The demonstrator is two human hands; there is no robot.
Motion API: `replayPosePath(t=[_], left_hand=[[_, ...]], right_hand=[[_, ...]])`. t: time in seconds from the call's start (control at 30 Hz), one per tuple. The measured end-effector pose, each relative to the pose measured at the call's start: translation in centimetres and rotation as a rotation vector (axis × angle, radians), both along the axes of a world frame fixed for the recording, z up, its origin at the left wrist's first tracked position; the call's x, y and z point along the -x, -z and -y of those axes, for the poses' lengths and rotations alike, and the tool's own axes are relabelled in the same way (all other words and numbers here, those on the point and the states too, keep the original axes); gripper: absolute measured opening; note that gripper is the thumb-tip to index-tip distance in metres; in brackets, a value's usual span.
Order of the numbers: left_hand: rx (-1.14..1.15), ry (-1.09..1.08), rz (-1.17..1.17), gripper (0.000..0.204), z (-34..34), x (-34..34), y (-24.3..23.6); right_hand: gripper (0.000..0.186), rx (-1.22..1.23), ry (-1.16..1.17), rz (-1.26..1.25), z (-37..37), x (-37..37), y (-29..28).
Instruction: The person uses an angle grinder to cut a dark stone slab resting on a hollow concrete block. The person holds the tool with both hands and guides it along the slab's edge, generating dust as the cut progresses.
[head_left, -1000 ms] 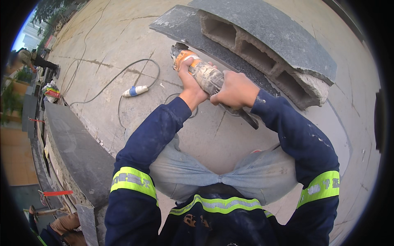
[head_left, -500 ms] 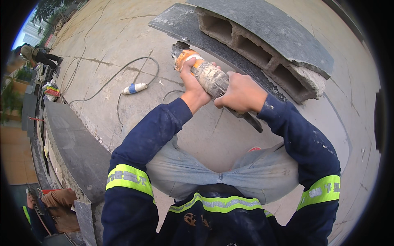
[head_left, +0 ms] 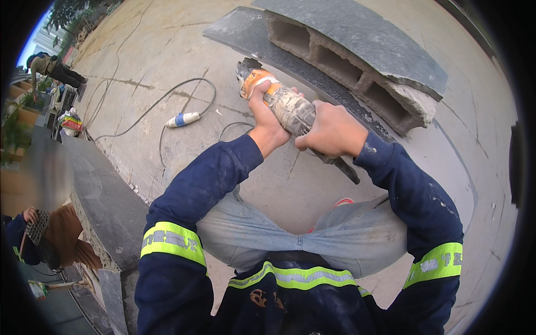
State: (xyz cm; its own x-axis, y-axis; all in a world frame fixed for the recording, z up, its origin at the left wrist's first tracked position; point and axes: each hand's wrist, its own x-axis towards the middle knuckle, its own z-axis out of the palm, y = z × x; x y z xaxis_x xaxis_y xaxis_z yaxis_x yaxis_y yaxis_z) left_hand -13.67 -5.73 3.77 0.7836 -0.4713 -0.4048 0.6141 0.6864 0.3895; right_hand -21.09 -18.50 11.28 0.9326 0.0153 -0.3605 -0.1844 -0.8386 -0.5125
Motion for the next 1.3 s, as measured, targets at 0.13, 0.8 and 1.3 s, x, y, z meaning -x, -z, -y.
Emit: replayPosePath(t=[0.13, 0.8, 1.3], left_hand=[[-0.027, 0.008, 0.026, 0.064, 0.1, 0.2, 0.1], [-0.001, 0.015, 0.037, 0.061, 0.3, 0.5, 0.0], [-0.026, -0.011, 0.026, 0.063, -0.6, -1.9, 0.7]], right_hand=[[0.067, -0.017, 0.005, -0.017, 0.1, 0.3, 0.0], [0.064, -0.026, 0.007, -0.018, 0.3, 0.4, -0.5], [0.059, -0.025, 0.004, -0.016, -0.5, -1.9, 0.0]])
